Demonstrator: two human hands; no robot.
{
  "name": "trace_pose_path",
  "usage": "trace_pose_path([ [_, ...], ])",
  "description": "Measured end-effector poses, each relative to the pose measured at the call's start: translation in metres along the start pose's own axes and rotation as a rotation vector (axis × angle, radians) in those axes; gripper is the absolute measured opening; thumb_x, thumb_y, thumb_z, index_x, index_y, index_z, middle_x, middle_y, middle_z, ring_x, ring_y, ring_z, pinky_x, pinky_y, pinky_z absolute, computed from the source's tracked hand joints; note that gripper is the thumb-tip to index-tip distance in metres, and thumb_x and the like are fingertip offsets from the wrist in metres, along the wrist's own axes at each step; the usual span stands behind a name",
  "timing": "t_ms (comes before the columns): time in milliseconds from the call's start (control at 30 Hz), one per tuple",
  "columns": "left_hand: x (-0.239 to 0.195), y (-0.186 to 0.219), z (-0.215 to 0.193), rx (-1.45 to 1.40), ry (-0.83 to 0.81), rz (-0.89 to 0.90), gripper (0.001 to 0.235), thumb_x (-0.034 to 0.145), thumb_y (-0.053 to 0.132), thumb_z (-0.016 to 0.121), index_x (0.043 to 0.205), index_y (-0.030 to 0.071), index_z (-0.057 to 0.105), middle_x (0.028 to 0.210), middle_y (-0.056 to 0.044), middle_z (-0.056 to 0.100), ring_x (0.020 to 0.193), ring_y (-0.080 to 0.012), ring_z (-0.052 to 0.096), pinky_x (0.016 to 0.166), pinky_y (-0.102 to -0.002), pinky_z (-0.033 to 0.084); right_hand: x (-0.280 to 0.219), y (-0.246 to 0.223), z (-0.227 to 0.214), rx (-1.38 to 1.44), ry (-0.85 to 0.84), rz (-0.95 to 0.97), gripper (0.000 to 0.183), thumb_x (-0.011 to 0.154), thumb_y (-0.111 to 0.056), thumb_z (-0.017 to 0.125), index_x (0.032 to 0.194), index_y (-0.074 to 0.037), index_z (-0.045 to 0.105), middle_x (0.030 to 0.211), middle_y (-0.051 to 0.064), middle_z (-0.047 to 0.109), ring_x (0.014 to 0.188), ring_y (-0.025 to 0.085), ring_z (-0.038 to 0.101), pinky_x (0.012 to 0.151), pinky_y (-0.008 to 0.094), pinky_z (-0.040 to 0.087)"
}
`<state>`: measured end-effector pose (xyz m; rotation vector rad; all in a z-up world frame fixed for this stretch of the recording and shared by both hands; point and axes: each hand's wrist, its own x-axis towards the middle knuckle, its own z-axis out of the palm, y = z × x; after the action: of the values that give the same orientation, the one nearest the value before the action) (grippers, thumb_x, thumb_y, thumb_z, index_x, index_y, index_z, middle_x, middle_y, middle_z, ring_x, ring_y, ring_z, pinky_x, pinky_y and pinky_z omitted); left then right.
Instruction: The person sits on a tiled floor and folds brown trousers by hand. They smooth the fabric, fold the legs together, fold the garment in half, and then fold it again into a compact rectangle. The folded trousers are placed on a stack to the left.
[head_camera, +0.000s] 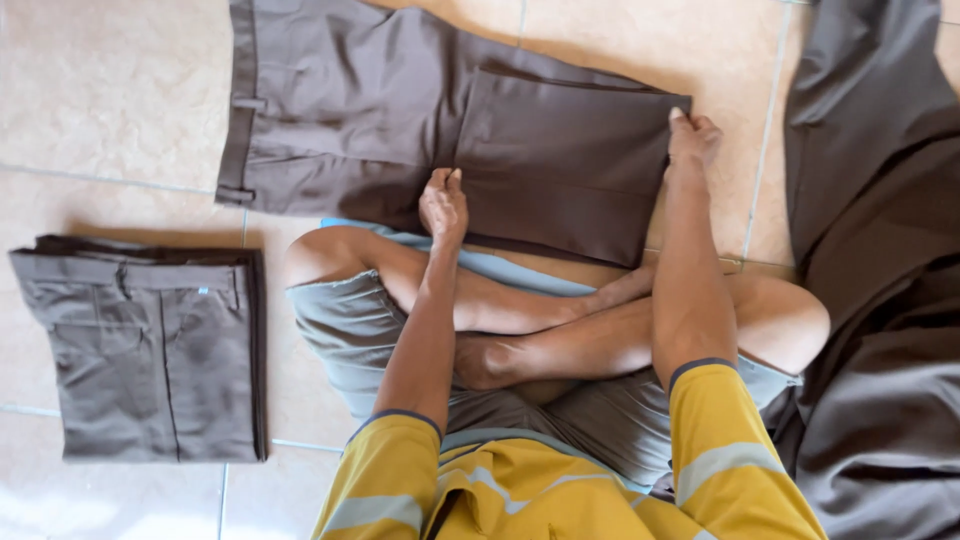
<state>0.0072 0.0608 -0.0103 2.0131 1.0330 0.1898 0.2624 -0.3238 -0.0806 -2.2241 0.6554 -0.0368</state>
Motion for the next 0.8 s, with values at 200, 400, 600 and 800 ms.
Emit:
trace_pose_path([
  [200, 0.004, 0.004, 0.0, 0.04, -0.002, 0.015, 0.022, 0.102, 0.035, 0.057, 0.11, 0.021, 0.072, 0.096, -0.012, 0.077, 0.098, -0.0339, 0.075, 0.088, -0.046, 0.059, -0.063, -0.031, -0.056, -0.138, 0.056, -0.02, 0.035, 0.084, -0.058, 0.081, 0.1, -0.027, 0.075, 0.099, 0.006, 0.076, 0.099, 0.029, 0.074, 0.081, 0.042, 0.061],
  [400, 0.002, 0.005, -0.003, -0.043, -0.037, -0.011, 0.026, 0.102, 0.039, 0.056, 0.108, 0.02, 0.072, 0.093, -0.011, 0.077, 0.097, -0.0372, 0.075, 0.084, -0.049, 0.059, -0.17, -0.056, -0.122, -0.213, -0.564, 0.099, 0.056, 0.092, -0.033, 0.08, 0.13, 0.004, 0.064, 0.115, 0.031, 0.068, 0.101, 0.046, 0.069, 0.076, 0.053, 0.06],
  [600, -0.037, 0.041, -0.037, 0.282, 0.338, 0.575, 0.051, 0.099, 0.057, 0.058, 0.132, 0.018, 0.062, 0.144, -0.018, 0.052, 0.135, -0.0402, 0.053, 0.108, -0.064, 0.044, -0.106, 0.016, -0.107, -0.241, -0.189, -0.048, 0.039, 0.09, -0.034, 0.078, 0.12, -0.008, 0.073, 0.103, 0.021, 0.071, 0.094, 0.038, 0.072, 0.065, 0.05, 0.063],
  [800, -0.034, 0.048, -0.038, 0.514, 0.067, 0.287, 0.07, 0.096, 0.041, 0.075, 0.156, 0.02, 0.047, 0.168, -0.022, 0.025, 0.157, -0.0388, 0.02, 0.114, -0.081, 0.008, -0.167, -0.054, -0.148, -0.284, -0.468, 0.072, 0.074, 0.096, -0.048, 0.074, 0.146, 0.001, 0.052, 0.134, 0.027, 0.058, 0.118, 0.043, 0.062, 0.078, 0.054, 0.061],
])
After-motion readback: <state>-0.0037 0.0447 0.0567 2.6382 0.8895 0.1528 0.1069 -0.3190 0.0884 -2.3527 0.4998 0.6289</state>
